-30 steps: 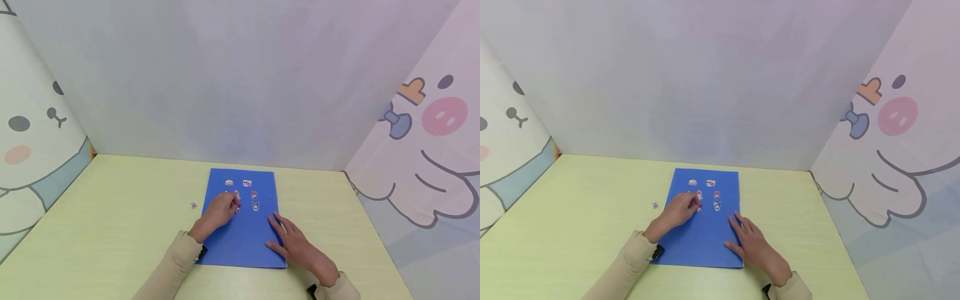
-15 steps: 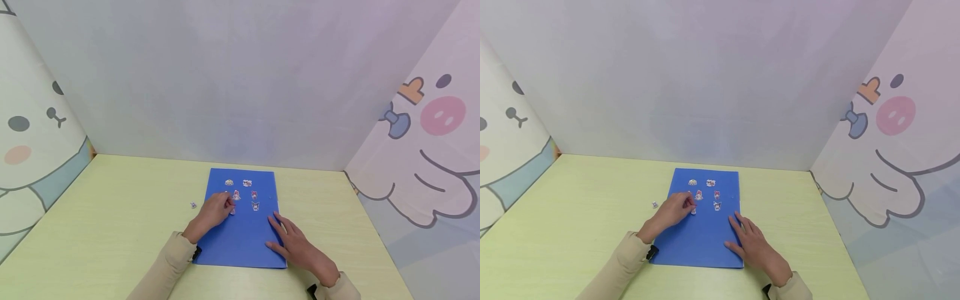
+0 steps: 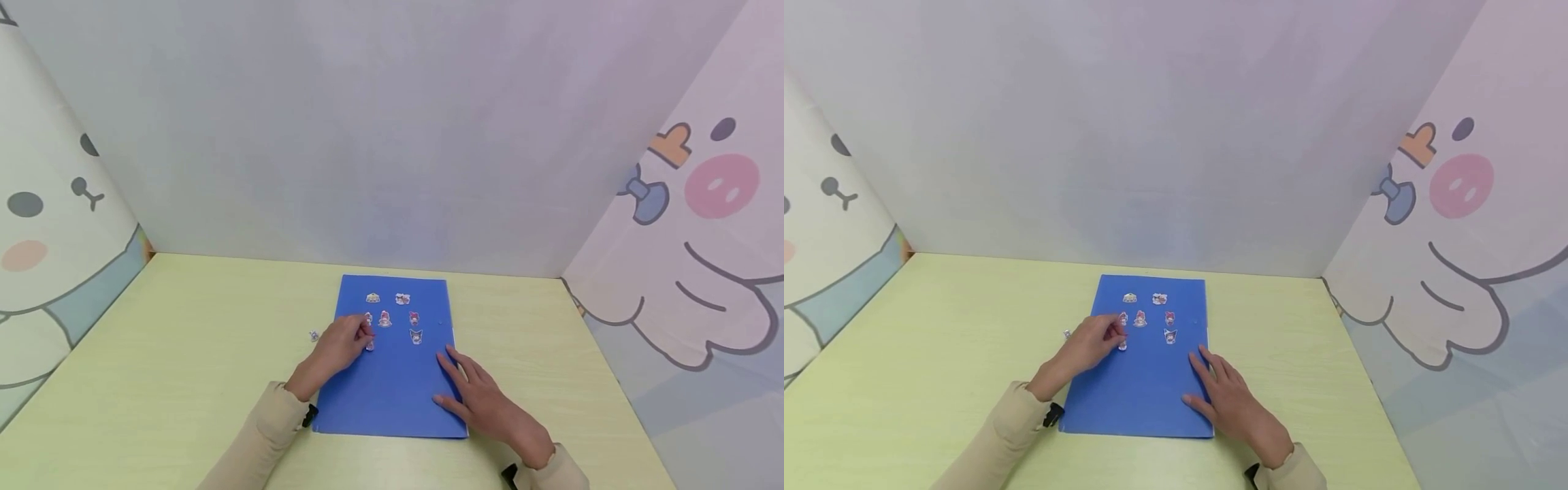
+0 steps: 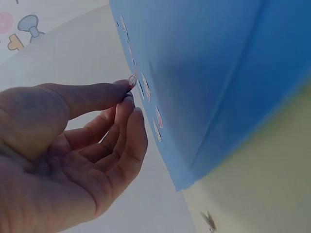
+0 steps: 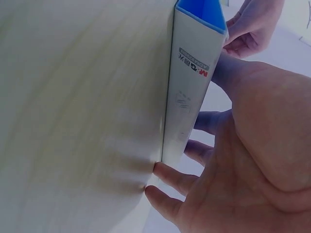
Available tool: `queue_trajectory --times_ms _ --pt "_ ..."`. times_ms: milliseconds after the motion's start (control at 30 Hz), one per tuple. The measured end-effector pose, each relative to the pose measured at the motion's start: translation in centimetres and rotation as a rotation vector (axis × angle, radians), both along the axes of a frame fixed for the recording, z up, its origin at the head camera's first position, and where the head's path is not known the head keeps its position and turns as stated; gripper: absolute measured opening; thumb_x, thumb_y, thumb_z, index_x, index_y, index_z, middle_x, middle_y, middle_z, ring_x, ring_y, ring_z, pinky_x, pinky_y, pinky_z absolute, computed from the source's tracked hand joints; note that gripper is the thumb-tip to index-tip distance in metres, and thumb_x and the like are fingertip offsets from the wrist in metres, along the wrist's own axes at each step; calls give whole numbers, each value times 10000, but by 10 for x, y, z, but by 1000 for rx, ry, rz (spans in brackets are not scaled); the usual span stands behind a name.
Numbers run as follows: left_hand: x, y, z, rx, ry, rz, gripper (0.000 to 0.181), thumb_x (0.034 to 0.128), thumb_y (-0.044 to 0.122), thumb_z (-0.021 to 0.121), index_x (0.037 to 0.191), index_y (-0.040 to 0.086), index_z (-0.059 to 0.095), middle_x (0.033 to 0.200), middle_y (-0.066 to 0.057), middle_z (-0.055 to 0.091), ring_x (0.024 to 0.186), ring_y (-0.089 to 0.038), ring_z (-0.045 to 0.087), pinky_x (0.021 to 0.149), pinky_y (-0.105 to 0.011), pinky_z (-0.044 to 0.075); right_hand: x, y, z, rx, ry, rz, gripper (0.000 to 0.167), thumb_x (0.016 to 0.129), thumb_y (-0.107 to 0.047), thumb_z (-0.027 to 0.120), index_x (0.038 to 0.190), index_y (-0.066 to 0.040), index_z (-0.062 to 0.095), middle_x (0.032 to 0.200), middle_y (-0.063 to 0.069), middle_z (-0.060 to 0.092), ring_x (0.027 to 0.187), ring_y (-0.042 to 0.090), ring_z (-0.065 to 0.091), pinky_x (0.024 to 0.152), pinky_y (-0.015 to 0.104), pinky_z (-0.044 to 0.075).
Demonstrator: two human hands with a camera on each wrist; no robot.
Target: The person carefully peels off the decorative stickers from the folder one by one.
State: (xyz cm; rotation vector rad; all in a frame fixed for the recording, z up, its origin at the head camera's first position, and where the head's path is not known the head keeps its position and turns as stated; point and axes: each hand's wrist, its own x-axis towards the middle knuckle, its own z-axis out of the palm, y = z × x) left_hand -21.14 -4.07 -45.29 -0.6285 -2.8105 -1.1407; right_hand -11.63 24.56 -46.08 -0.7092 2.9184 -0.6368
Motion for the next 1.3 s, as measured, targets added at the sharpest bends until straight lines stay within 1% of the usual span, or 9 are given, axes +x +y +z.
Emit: queue_trajectory --times_ms 167,333,533,700,800,933,1067,1200,1300 --pt "1 -9 1 13 -30 14 119 916 -3 747 854 37 653 747 7 577 673 -117 531 614 -253 467 0 0 -1 1 9 7 686 1039 -364 607 1575 -10 365 1607 251 313 1417 461 378 1098 653 349" --pt "1 -17 2 8 -14 7 105 916 -15 740 865 30 661 747 -6 596 665 -111 540 608 -267 478 1 0 0 6 5 1 687 1041 -374 602 1578 -19 363 1612 242 310 1424 460 371 1102 652 345" --pt "-1 -30 1 -10 -28 29 98 921 -8 737 878 37 662 755 -11 591 669 -117 528 609 -265 465 0 0 -1 4 5 -2 685 1043 -381 596 1580 -24 363 1615 235 309 1423 457 372 1101 653 345" --pt "-1 -41 -1 -26 -20 34 98 927 2 736 886 37 655 771 -12 589 680 -123 530 613 -260 465 0 1 -5 -16 59 14 689 1023 -367 633 1559 -7 392 1590 253 335 1390 471 401 1062 666 372" --pt "-1 -45 -1 -27 -18 36 90 934 1 728 892 33 655 781 -17 593 694 -129 537 620 -266 473 1 1 -6 -24 75 15 688 1012 -346 654 1549 3 404 1579 263 344 1380 479 406 1051 669 378" --pt "-1 -50 1 -32 -24 52 78 938 0 721 901 27 657 789 -24 594 708 -141 537 637 -282 472 1 0 -3 -20 41 7 683 1028 -352 629 1563 -3 385 1595 254 328 1407 471 384 1082 661 358" --pt "-3 -56 2 -46 -22 67 65 942 5 717 913 20 662 792 -32 603 707 -147 539 641 -293 469 0 1 -5 -27 22 3 684 1036 -359 614 1571 -9 371 1603 248 318 1413 471 375 1090 665 346" --pt "-5 -62 1 -46 -16 72 53 947 8 711 918 20 668 804 -39 627 711 -150 551 638 -297 469 -2 4 -15 -27 76 13 699 1026 -380 624 1573 -22 374 1597 238 326 1391 463 394 1060 666 367" --pt "-7 -67 0 -40 -8 68 54 948 8 707 914 22 668 800 -37 629 710 -150 549 631 -293 464 -2 6 -21 -5 117 16 707 1024 -417 613 1573 -37 378 1596 224 329 1386 442 405 1050 648 389"
